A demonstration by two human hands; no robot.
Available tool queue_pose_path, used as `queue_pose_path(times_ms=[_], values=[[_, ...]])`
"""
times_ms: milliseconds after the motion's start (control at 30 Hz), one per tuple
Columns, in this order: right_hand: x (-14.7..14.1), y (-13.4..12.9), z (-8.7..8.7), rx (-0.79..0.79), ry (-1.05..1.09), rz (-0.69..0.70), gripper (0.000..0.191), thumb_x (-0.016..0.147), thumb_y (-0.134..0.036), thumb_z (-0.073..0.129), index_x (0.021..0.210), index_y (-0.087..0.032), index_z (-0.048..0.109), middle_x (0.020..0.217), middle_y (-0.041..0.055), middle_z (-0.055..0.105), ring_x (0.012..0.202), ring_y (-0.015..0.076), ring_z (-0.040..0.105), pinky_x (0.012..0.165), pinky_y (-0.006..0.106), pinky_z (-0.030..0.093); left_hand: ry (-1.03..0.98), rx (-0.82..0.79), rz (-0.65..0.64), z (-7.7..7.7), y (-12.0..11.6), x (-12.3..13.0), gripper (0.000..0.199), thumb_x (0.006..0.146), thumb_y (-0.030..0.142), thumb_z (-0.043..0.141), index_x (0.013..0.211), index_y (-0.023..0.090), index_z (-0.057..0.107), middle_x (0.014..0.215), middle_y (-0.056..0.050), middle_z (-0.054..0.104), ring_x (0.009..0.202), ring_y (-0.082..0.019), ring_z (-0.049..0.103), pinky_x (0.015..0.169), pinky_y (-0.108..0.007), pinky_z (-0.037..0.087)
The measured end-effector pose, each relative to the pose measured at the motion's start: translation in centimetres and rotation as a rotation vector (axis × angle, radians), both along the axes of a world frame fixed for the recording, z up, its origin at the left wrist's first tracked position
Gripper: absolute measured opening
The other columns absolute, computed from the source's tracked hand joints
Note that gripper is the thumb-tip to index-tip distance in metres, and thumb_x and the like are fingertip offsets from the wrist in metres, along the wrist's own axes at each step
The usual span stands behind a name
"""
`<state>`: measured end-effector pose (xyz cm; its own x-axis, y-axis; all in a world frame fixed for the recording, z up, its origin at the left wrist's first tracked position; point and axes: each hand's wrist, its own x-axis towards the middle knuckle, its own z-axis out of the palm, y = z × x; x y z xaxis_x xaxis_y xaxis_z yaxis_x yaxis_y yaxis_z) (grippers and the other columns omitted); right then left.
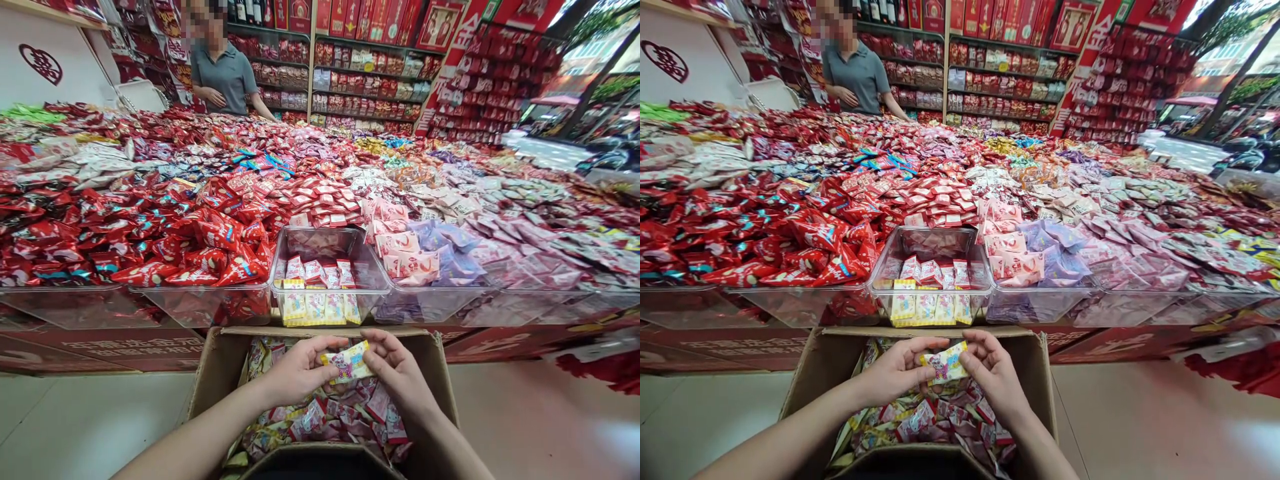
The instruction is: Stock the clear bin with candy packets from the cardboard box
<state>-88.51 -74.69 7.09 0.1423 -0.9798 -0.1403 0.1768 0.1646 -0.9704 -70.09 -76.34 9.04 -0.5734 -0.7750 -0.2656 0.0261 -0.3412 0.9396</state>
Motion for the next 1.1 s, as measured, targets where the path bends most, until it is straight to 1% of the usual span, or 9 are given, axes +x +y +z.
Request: queue_pose_path(times_ms=[167, 333, 400, 567, 667, 733, 900, 1000, 1100], values=[[-0.5, 0.2, 0.2, -0.101, 0.24, 0.232, 0.02, 0.072, -0.032, 0.061, 0.07, -0.016, 0.05, 0.067, -0.0016, 0.051, 0.061, 0.0092, 0.046, 0.057, 0.022, 0.039, -0.08, -0.171, 0.135, -0.5, 0.0, 0.4, 0.037, 0.073, 0.031, 0.059, 0.104, 0.017, 0.044, 0.059, 0.007, 0.046, 0.049, -0.007, 0.047, 0.048, -0.019, 0.036], [0.4, 0.8, 0.0, -0.182, 0.385, 0.338, 0.03, 0.074, -0.033, 0.059, 0.099, -0.019, 0.052, 0.08, 0.0016, 0.058, 0.071, 0.0129, 0.052, 0.064, 0.025, 0.042, -0.291, -0.434, -0.075, -0.5, 0.3, 1.1, 0.03, 0.077, 0.023, 0.052, 0.105, 0.02, 0.041, 0.056, 0.008, 0.041, 0.05, -0.008, 0.04, 0.048, -0.019, 0.031], [0.4, 0.9, 0.7, -0.208, 0.451, 0.376, 0.026, 0.076, -0.033, 0.056, 0.098, -0.019, 0.054, 0.078, 0.0021, 0.059, 0.07, 0.0133, 0.053, 0.063, 0.025, 0.043, -0.326, -0.517, -0.124, -0.3, 0.5, 1.3, 0.036, 0.078, 0.026, 0.052, 0.111, 0.02, 0.04, 0.057, 0.008, 0.041, 0.051, -0.008, 0.039, 0.049, -0.019, 0.03], [-1.1, -2.1, 7.0, -0.33, 0.441, 0.165, 0.017, 0.075, -0.031, 0.057, 0.086, -0.018, 0.053, 0.076, 0.0021, 0.061, 0.069, 0.013, 0.056, 0.062, 0.024, 0.046, -0.28, -0.52, -0.203, 0.2, 0.6, 1.4, 0.033, 0.085, 0.036, 0.04, 0.112, 0.018, 0.042, 0.071, 0.0, 0.06, 0.06, -0.011, 0.053, 0.055, -0.019, 0.038], [-1.0, -7.1, 11.0, -0.414, 0.4, 0.005, 0.024, 0.07, -0.029, 0.062, 0.086, -0.018, 0.049, 0.075, 0.0012, 0.061, 0.068, 0.0131, 0.058, 0.06, 0.024, 0.047, -0.474, -0.675, -0.226, -0.1, 0.5, 1.3, 0.026, 0.085, 0.036, 0.04, 0.099, 0.021, 0.055, 0.073, 0.0, 0.064, 0.062, -0.012, 0.056, 0.056, -0.019, 0.039], [0.0, -10.9, 12.2, -0.371, 0.446, 0.071, 0.023, 0.068, -0.024, 0.062, 0.085, -0.018, 0.047, 0.072, 0.0005, 0.06, 0.063, 0.0122, 0.058, 0.057, 0.024, 0.048, -0.589, -0.78, -0.255, -0.6, 0.5, 1.3, 0.024, 0.083, 0.035, 0.042, 0.096, 0.023, 0.059, 0.075, 0.0, 0.065, 0.066, -0.013, 0.058, 0.059, -0.019, 0.04], [4.0, -16.8, 10.3, 0.021, 0.799, 0.4, 0.017, 0.062, -0.007, 0.061, 0.069, -0.015, 0.048, 0.051, -0.0042, 0.053, 0.043, 0.0071, 0.049, 0.043, 0.019, 0.041, -0.782, -0.897, -0.31, -1.9, 0.5, 1.6, 0.022, 0.08, 0.031, 0.046, 0.096, 0.026, 0.059, 0.081, -0.001, 0.068, 0.075, -0.017, 0.063, 0.063, -0.021, 0.044], [6.0, -17.1, 8.8, 0.186, 0.844, 0.506, 0.02, 0.061, -0.004, 0.059, 0.072, -0.016, 0.047, 0.047, -0.0066, 0.051, 0.041, 0.0075, 0.049, 0.042, 0.019, 0.041, -0.887, -0.915, -0.344, -2.3, 0.4, 1.8, 0.023, 0.078, 0.031, 0.048, 0.096, 0.025, 0.06, 0.083, -0.004, 0.069, 0.077, -0.022, 0.064, 0.062, -0.025, 0.047], [7.0, -16.6, 8.0, 0.178, 0.93, 0.589, 0.024, 0.061, -0.005, 0.057, 0.079, -0.018, 0.05, 0.045, -0.0089, 0.049, 0.043, 0.0086, 0.05, 0.045, 0.02, 0.042, -0.96, -0.912, -0.387, -2.3, 0.3, 1.9, 0.023, 0.076, 0.032, 0.048, 0.092, 0.022, 0.061, 0.083, -0.007, 0.069, 0.077, -0.025, 0.065, 0.061, -0.029, 0.048]])
